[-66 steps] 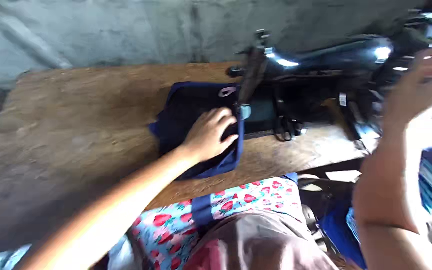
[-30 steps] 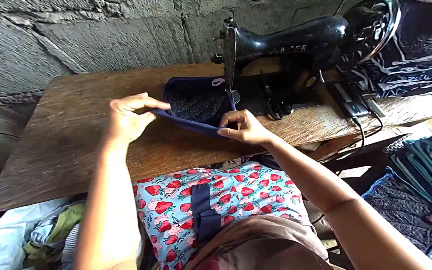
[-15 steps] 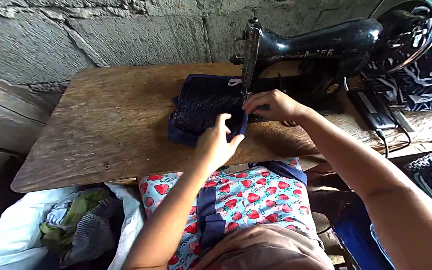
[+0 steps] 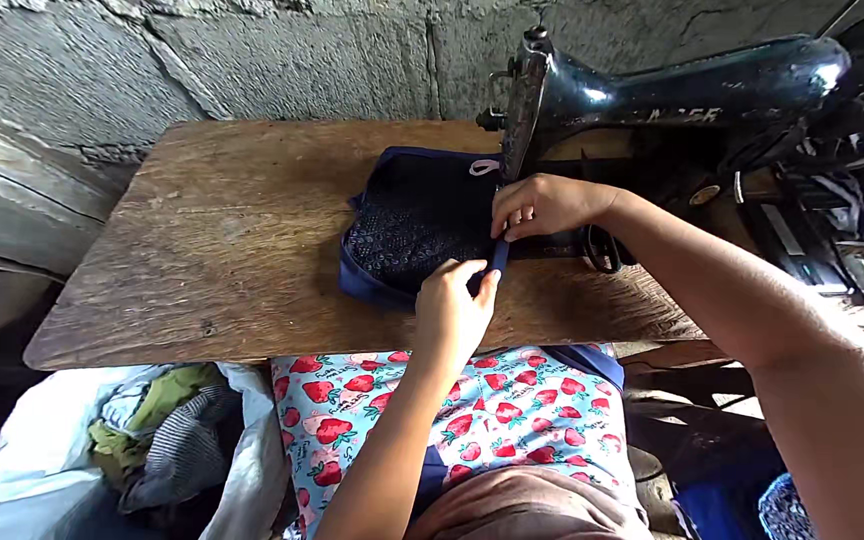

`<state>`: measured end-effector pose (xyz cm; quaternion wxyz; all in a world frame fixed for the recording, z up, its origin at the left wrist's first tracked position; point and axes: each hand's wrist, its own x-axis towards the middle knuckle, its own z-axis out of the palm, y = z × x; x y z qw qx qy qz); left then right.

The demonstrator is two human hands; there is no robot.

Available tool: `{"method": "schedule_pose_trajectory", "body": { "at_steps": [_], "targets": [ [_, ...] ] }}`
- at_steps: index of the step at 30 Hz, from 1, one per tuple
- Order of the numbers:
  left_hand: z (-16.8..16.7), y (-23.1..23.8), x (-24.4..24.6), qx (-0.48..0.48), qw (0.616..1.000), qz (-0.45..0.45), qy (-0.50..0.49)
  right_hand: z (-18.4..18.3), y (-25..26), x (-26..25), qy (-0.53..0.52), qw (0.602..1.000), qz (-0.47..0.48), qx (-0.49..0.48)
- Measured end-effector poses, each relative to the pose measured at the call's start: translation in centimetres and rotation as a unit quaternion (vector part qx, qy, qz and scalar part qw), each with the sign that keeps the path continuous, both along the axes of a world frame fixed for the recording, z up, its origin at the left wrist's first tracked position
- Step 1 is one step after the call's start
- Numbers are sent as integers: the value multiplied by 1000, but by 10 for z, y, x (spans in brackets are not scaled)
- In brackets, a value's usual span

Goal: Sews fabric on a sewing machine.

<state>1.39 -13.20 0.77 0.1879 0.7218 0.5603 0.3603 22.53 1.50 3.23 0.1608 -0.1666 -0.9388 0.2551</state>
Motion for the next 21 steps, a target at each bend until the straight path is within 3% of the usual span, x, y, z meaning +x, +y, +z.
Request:
{"method": "schedule_pose_trajectory", "body": {
  "at_steps": [5, 13, 21],
  "targets": [
    [16, 6, 7, -61, 998, -11, 28, 4, 0, -4, -20, 1000, -10, 3],
    [-23, -9, 6, 86, 996, 27, -22, 5, -7, 3, -10, 1000, -8, 26],
    [-25, -7, 9, 100, 994, 28, -26, -1, -5, 3, 63, 995, 3, 74]
  ]
}}
